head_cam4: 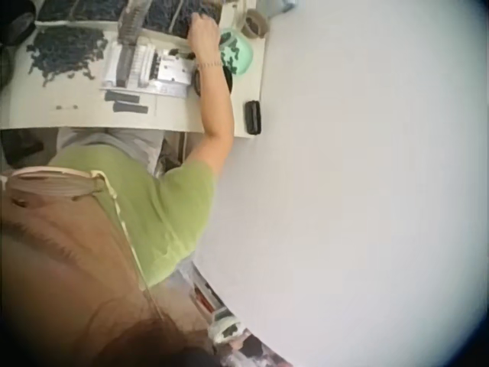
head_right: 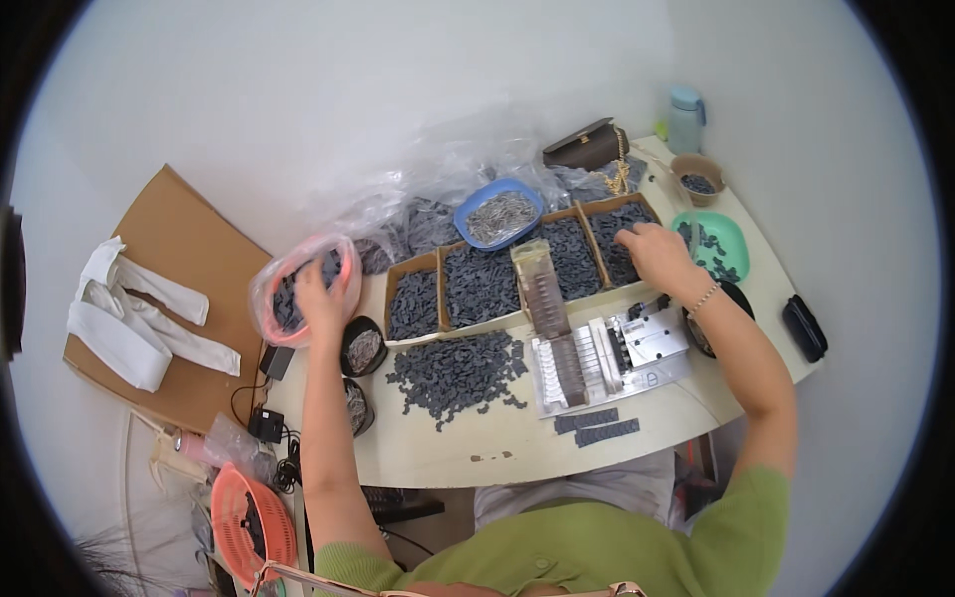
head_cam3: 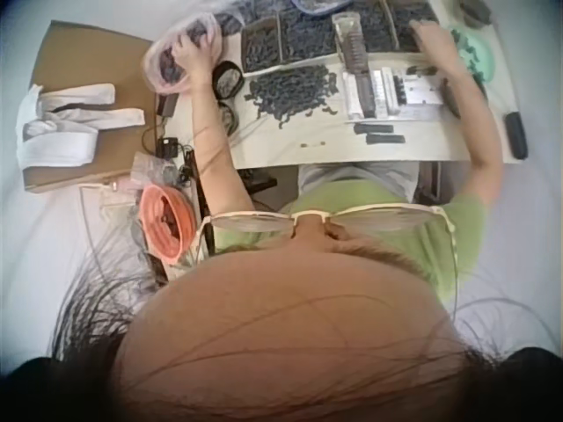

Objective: The person sorts small grey and black cable components into containers and a mechanical fixture by hand.

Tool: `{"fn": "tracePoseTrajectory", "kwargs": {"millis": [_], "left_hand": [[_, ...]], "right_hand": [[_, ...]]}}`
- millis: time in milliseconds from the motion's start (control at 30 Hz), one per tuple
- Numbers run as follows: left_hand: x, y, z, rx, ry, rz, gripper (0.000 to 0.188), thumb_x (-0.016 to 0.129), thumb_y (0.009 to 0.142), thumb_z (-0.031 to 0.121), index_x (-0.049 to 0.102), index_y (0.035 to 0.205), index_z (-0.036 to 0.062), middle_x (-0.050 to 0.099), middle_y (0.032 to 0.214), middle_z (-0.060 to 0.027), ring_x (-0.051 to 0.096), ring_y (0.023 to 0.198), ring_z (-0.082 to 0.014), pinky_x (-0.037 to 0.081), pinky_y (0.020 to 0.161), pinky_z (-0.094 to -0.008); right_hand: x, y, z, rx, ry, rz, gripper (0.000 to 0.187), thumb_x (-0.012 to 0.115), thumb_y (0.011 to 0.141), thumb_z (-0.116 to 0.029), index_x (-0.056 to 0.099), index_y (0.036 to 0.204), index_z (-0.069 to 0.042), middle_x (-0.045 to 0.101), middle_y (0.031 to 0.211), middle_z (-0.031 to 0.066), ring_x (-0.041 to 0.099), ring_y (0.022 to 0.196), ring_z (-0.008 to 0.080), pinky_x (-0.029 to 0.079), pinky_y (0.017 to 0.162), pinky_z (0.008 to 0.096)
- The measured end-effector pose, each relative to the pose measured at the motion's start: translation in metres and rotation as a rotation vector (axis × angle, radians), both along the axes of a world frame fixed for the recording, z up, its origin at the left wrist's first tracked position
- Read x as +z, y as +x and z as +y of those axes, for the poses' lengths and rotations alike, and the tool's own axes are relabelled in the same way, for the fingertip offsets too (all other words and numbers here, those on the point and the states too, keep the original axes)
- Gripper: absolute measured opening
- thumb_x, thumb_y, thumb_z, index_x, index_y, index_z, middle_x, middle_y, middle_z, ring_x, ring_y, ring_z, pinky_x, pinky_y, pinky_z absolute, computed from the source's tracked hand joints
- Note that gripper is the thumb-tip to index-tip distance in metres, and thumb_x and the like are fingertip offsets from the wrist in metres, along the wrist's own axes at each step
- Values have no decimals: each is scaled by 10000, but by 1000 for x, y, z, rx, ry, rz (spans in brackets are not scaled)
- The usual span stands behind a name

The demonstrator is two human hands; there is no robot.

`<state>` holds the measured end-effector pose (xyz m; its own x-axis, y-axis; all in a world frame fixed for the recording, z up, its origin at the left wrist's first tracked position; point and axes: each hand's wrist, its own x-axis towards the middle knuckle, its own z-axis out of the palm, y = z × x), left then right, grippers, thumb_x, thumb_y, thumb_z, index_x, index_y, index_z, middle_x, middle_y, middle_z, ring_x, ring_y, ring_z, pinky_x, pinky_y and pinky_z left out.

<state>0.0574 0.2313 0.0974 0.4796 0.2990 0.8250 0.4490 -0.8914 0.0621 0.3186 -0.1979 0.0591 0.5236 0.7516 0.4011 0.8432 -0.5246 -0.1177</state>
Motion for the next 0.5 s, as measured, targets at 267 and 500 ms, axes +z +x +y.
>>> {"fn": "tracePoseTrajectory", "kwargs": {"millis": [267, 500], "left_hand": [[-56, 25, -76, -485, -451, 572, 141, 686, 758, 64, 705, 892, 24, 660, 848, -152, 626, 833, -337, 495, 783, -413], [-57, 25, -53, -477, -963, 342, 192, 618, 838, 7, 669, 1023, 16, 667, 803, -71, 636, 727, -150, 513, 681, -288]], "right_hand": [[15, -34, -6, 247, 195, 377, 213, 626, 796, 1, 640, 1008, -19, 613, 887, 111, 631, 806, 254, 512, 709, 352], [15, -78, -7, 435, 158, 473, 152, 650, 822, -99, 657, 954, -24, 634, 868, 127, 624, 800, 287, 498, 717, 363]]}}
